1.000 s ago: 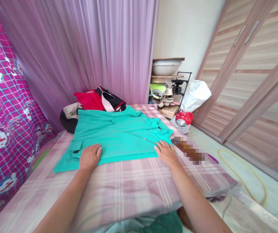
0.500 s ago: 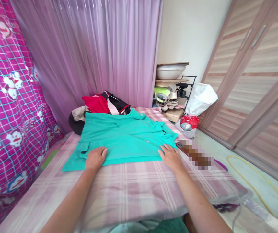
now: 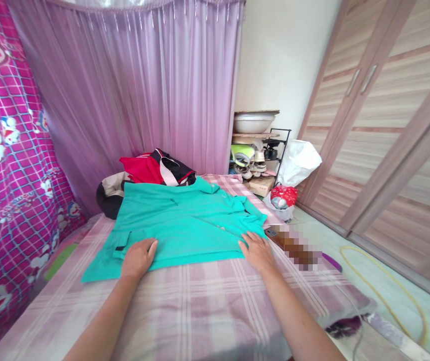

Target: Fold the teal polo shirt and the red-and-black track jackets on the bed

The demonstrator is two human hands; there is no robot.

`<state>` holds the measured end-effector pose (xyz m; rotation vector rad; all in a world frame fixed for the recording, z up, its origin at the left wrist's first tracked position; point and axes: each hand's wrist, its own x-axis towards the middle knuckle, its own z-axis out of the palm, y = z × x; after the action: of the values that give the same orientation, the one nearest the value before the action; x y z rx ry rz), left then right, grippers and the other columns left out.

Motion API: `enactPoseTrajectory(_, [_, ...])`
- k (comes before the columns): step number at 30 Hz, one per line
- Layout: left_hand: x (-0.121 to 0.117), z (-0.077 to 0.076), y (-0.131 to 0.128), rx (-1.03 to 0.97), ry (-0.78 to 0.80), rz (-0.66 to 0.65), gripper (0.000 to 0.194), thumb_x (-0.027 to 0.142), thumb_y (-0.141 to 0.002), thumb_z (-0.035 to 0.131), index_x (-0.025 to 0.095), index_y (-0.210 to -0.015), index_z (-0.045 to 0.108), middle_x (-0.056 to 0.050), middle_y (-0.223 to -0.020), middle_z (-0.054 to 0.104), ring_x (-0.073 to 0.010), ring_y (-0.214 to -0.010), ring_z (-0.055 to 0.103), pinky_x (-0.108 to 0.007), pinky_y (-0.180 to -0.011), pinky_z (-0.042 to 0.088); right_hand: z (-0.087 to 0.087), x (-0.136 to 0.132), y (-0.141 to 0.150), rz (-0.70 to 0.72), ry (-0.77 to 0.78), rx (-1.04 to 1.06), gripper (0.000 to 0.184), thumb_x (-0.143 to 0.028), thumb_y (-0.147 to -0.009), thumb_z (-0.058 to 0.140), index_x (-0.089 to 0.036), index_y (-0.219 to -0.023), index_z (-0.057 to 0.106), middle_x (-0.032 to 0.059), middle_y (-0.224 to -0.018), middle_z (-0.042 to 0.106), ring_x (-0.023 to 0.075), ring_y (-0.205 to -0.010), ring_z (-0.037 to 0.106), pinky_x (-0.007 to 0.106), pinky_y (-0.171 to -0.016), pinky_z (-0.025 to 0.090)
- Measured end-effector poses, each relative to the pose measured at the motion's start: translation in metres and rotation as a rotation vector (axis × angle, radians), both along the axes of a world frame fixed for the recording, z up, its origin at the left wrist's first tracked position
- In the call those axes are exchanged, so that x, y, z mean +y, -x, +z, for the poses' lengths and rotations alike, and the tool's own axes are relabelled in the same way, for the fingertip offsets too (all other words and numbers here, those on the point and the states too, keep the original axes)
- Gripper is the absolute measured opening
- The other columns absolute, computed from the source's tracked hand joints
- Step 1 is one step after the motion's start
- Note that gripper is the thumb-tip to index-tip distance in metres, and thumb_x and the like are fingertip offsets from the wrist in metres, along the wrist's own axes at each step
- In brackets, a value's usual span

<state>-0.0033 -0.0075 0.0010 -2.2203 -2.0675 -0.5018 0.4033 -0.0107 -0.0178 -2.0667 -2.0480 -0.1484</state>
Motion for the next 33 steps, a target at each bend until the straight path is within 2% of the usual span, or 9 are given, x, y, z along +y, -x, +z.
enactPoseTrajectory(19, [0.001, -0.004, 0.0, -0.014, -0.092, -0.022, 0.057, 0.049, -0.096, 0.028, 0.018, -0.11, 0.075, -0.011, -0.116, 0.074, -0.0271, -0.11, 0.067, -0.039, -0.1, 0.048, -0.009, 0.004, -0.003, 0.013, -0.033, -0.016, 0.047, -0.042, -0.1, 0.037, -0.02, -0.134, 0.062, 0.011, -0.145, 0.055, 0.026, -0.136, 0.047, 0.045, -0.111, 0.034])
enactPoseTrajectory(33, [0.005, -0.01, 0.005, 0.003, -0.062, -0.008, 0.056, 0.048, -0.097, 0.03, 0.018, -0.114, 0.073, -0.009, -0.122, 0.072, -0.0265, -0.116, 0.065, -0.04, -0.105, 0.046, -0.01, 0.004, -0.003, 0.02, -0.063, 0.022, 0.044, -0.041, -0.099, 0.038, -0.025, -0.131, 0.064, 0.0092, -0.143, 0.058, 0.0254, -0.134, 0.047, 0.046, -0.111, 0.032])
